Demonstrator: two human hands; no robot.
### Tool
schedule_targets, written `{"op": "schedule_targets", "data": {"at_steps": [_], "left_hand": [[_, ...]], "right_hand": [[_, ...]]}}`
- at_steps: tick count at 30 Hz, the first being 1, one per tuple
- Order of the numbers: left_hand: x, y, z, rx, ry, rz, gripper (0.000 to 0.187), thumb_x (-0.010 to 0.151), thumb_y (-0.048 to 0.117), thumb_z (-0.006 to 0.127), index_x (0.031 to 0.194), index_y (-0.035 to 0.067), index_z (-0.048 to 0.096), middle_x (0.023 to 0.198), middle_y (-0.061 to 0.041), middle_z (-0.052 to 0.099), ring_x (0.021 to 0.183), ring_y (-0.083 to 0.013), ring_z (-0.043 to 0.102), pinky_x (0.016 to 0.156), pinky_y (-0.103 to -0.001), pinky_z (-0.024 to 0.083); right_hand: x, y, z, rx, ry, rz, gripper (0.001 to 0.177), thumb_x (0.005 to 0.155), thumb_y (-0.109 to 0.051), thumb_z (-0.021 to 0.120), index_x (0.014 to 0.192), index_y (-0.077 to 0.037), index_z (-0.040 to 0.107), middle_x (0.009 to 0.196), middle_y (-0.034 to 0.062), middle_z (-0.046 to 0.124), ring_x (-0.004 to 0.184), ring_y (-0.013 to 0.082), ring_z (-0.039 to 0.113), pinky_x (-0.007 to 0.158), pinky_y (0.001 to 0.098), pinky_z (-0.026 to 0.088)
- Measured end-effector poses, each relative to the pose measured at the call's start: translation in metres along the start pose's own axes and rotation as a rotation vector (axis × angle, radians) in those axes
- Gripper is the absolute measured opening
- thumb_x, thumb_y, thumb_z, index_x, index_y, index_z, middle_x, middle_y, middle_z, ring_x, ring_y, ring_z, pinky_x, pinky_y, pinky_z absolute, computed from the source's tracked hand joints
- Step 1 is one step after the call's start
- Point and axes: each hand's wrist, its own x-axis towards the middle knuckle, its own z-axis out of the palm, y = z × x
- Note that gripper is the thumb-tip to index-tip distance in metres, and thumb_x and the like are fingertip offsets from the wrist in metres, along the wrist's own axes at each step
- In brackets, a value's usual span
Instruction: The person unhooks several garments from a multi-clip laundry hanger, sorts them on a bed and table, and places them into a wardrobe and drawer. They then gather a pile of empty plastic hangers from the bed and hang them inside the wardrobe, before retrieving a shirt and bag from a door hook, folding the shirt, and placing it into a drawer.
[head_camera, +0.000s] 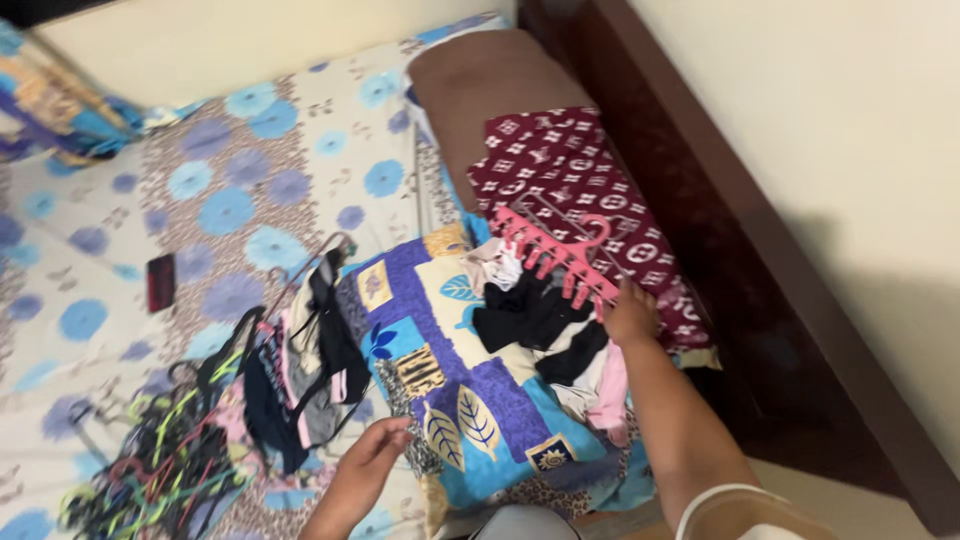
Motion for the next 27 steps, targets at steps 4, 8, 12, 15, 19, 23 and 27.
{"op": "schedule_targets", "data": {"at_steps": [4, 8, 12, 15, 19, 23, 27], "left_hand": [[-0.025, -0.028, -0.024, -0.059, 0.140, 0.000, 0.035, 0.095, 0.013, 0.060, 0.129, 0.005, 0.065, 0.111, -0.007, 0.075, 0.107, -0.0154, 0.068, 0.090, -0.028, 0.050], [-0.052, -0.041, -0.029, -0.159, 0.242, -0.045, 0.036, 0.095, 0.016, 0.060, 0.129, 0.005, 0.065, 0.111, -0.006, 0.075, 0.105, -0.0134, 0.068, 0.084, -0.027, 0.051], [-0.056, -0.035, -0.033, -0.078, 0.286, -0.048, 0.038, 0.096, 0.022, 0.063, 0.130, 0.007, 0.067, 0.107, -0.006, 0.076, 0.098, -0.0140, 0.067, 0.079, -0.028, 0.052], [-0.041, -0.022, -0.041, -0.057, 0.348, 0.067, 0.041, 0.100, 0.025, 0.066, 0.135, 0.003, 0.066, 0.113, -0.011, 0.069, 0.101, -0.0179, 0.060, 0.087, -0.031, 0.050], [-0.014, 0.037, -0.065, 0.042, 0.559, 0.553, 0.092, 0.084, 0.021, 0.082, 0.155, -0.001, 0.028, 0.156, -0.020, 0.038, 0.144, -0.0298, 0.040, 0.116, -0.040, 0.033], [-0.025, 0.119, -0.083, 0.291, 0.816, 0.686, 0.118, 0.062, 0.021, 0.094, 0.154, -0.002, 0.025, 0.150, -0.026, 0.037, 0.139, -0.0368, 0.038, 0.113, -0.043, 0.032], [-0.022, 0.145, -0.088, 0.003, 0.425, 0.584, 0.091, 0.064, 0.024, 0.089, 0.142, -0.001, 0.049, 0.133, -0.017, 0.061, 0.122, -0.0289, 0.059, 0.106, -0.038, 0.047]], "right_hand": [[-0.008, -0.002, 0.009, -0.209, -0.189, -0.001, 0.061, 0.076, -0.040, 0.079, 0.126, -0.010, 0.061, 0.124, 0.0156, 0.064, 0.123, 0.0403, 0.056, 0.101, 0.0545, 0.045], [-0.021, -0.034, -0.010, -0.032, -0.253, -0.013, 0.042, 0.089, -0.028, 0.069, 0.125, -0.007, 0.063, 0.126, 0.0185, 0.066, 0.108, 0.0421, 0.066, 0.091, 0.0531, 0.054], [-0.035, -0.080, -0.102, 0.140, -0.142, -0.323, 0.025, 0.093, -0.023, 0.065, 0.114, -0.010, 0.070, 0.116, 0.0163, 0.070, 0.100, 0.0403, 0.068, 0.084, 0.0507, 0.054], [-0.039, -0.113, -0.186, 0.459, -0.028, -0.652, 0.026, 0.093, -0.019, 0.066, 0.113, -0.005, 0.070, 0.104, 0.0175, 0.071, 0.094, 0.0353, 0.071, 0.081, 0.0418, 0.056], [-0.037, -0.164, -0.291, 0.419, -0.268, -0.679, 0.015, 0.091, -0.018, 0.069, 0.099, -0.008, 0.076, 0.090, 0.0104, 0.074, 0.078, 0.0253, 0.071, 0.073, 0.0351, 0.055], [-0.059, -0.209, -0.354, 0.363, -0.169, -0.784, 0.017, 0.086, -0.020, 0.072, 0.098, -0.008, 0.076, 0.087, 0.0085, 0.073, 0.075, 0.0216, 0.070, 0.069, 0.0330, 0.054], [-0.085, -0.241, -0.368, 0.433, -0.157, -0.804, 0.018, 0.083, -0.019, 0.074, 0.096, -0.008, 0.075, 0.083, 0.0074, 0.073, 0.074, 0.0200, 0.068, 0.066, 0.0330, 0.054]]}}
